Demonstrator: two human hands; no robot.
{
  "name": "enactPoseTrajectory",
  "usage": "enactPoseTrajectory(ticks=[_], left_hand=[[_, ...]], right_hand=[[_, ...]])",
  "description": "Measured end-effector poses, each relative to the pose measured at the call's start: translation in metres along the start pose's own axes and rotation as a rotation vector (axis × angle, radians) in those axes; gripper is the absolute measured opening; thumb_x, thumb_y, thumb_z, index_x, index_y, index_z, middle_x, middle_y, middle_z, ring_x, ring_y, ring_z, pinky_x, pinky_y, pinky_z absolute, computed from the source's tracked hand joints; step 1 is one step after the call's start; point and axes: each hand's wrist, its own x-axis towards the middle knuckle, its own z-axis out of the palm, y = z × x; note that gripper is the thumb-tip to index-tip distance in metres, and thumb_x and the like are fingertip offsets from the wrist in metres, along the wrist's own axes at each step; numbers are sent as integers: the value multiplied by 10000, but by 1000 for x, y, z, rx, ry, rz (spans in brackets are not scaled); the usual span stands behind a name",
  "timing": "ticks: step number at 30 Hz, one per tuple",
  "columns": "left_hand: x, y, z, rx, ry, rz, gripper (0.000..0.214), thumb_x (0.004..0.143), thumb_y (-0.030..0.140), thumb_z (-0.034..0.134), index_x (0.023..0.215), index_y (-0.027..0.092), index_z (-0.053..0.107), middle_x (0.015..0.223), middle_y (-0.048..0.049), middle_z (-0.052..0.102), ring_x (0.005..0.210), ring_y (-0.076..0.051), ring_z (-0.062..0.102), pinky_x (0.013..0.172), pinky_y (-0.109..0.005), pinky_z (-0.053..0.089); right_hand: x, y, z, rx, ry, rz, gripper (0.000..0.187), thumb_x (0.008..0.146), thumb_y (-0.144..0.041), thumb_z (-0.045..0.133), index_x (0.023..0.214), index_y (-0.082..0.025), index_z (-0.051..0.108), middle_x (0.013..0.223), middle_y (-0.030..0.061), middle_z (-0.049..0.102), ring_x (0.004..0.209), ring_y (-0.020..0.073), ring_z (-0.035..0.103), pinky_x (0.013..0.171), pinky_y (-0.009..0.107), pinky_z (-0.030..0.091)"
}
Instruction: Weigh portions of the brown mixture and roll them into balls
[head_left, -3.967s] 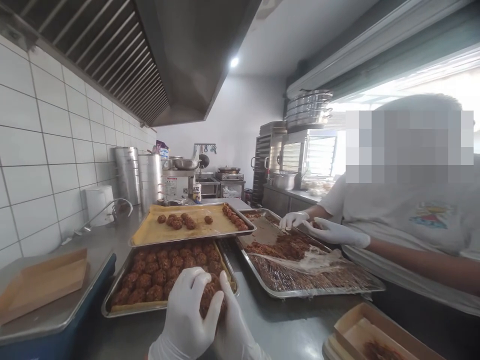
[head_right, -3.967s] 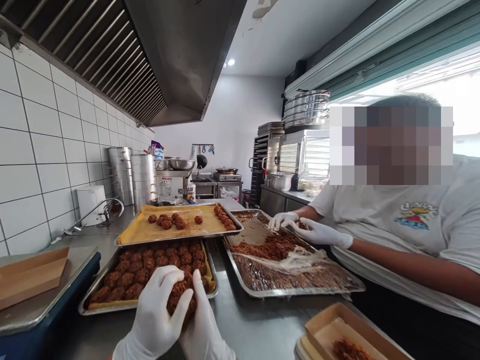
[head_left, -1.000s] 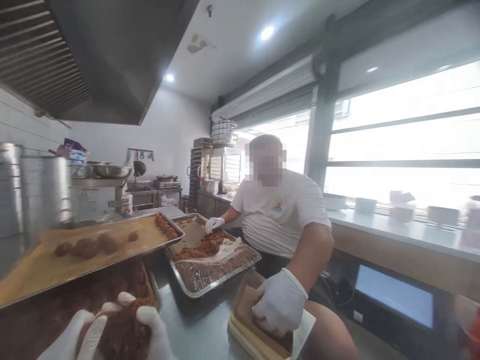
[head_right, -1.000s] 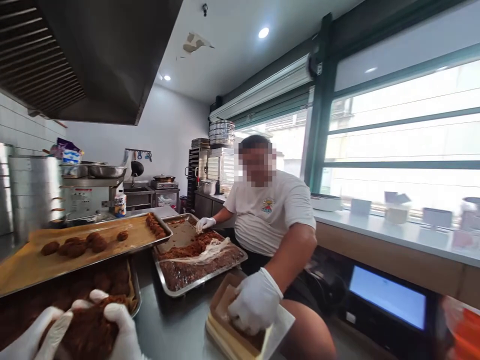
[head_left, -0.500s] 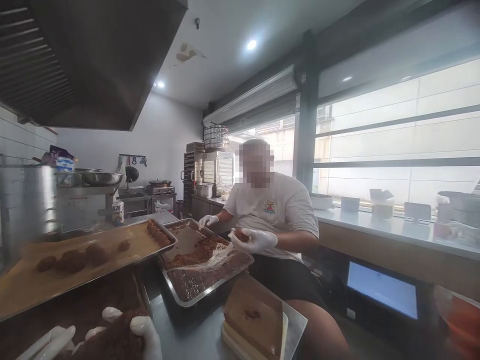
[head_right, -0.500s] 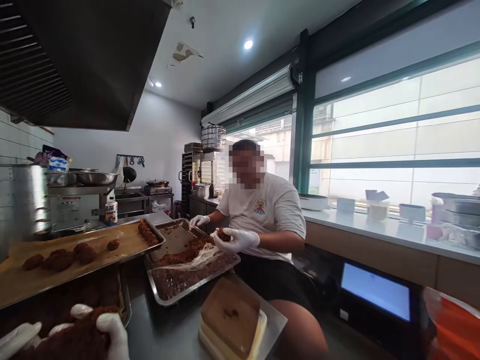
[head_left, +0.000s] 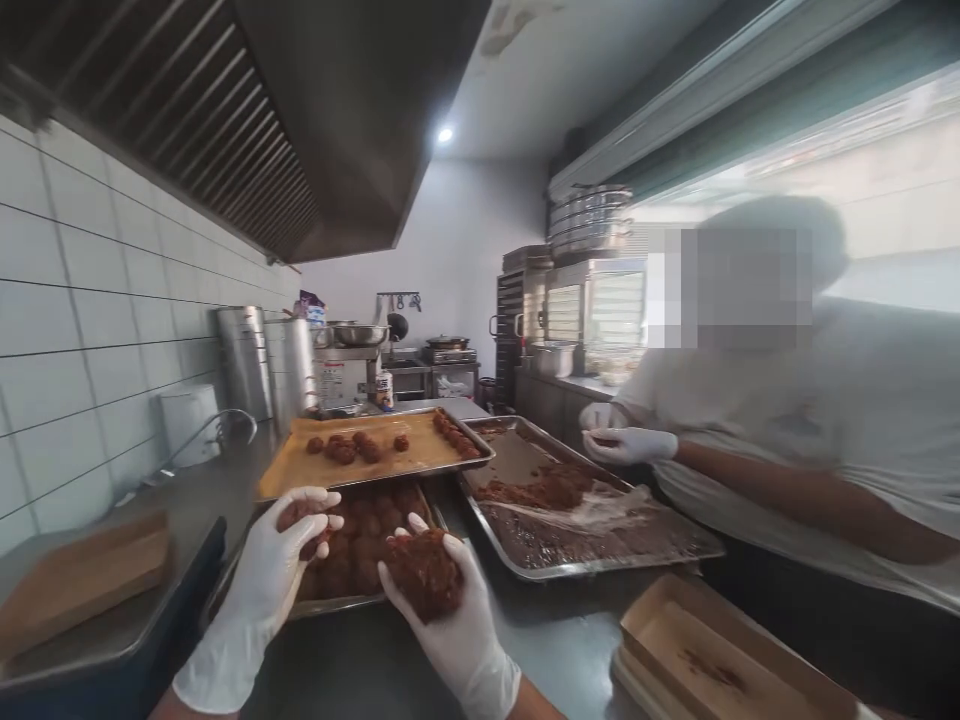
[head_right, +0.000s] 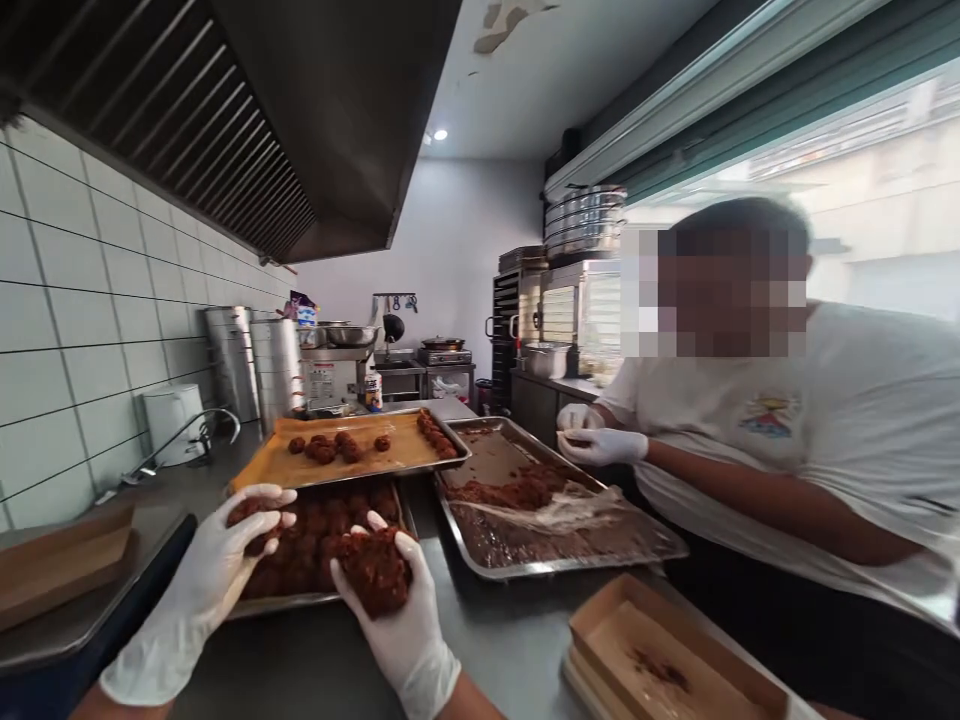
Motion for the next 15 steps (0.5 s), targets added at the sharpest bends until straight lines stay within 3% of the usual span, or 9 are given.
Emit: enactPoseTrajectory(ticks=[2, 5, 8, 10, 13, 15], left_hand=[[4, 24, -24, 134, 29, 89, 312, 695, 305, 804, 947, 183, 666, 925, -43, 717, 697, -148, 646, 544, -218, 447], [20, 60, -77, 564, 102, 155, 305, 819, 418, 682, 1021, 193, 646, 728, 20, 617, 590, -125, 544, 532, -229, 412], [40, 92, -132, 1003, 176, 108, 331, 888, 482, 543, 1002, 186, 638, 695, 14, 584, 626, -158, 555, 548, -250, 390], [50, 107, -160, 1178, 168, 51, 262, 857, 427, 579, 869, 176, 651, 676, -1, 602, 643, -174, 565, 586, -274, 391], [55, 123, -186, 1347, 112, -37, 124, 757, 279, 678, 717, 167, 644, 674, -15, 640, 692, -197, 594, 664, -302, 414], [52, 129, -195, 1448, 106, -78, 77, 749, 227, 688, 730, 161, 652, 724, -24, 670, 750, -208, 618, 730, -320, 439]], right_hand=[[-1, 1, 4, -23, 15, 7, 296, 871, -339, 716, 1128, -198, 753, 1160, 76, 777, 1139, 268, 705, 1134, 566, 466], [-2, 3, 6, -42, 47, -40, 193, 848, -292, 741, 1030, -239, 773, 1183, 42, 773, 1163, 275, 699, 1129, 590, 479], [2, 3, 4, -70, 95, -53, 197, 827, -267, 750, 1022, -271, 774, 1236, 15, 755, 1202, 273, 684, 1125, 560, 501], [7, 1, 3, -89, 116, -17, 299, 830, -292, 738, 1128, -274, 755, 1282, 31, 735, 1244, 270, 661, 1116, 515, 519], [12, -1, 4, -89, 139, 49, 432, 835, -303, 701, 1263, -245, 706, 1333, 79, 706, 1278, 299, 637, 1063, 475, 561], [12, -3, 7, -97, 166, 79, 486, 836, -292, 675, 1318, -231, 678, 1348, 105, 694, 1269, 322, 639, 1010, 452, 595]])
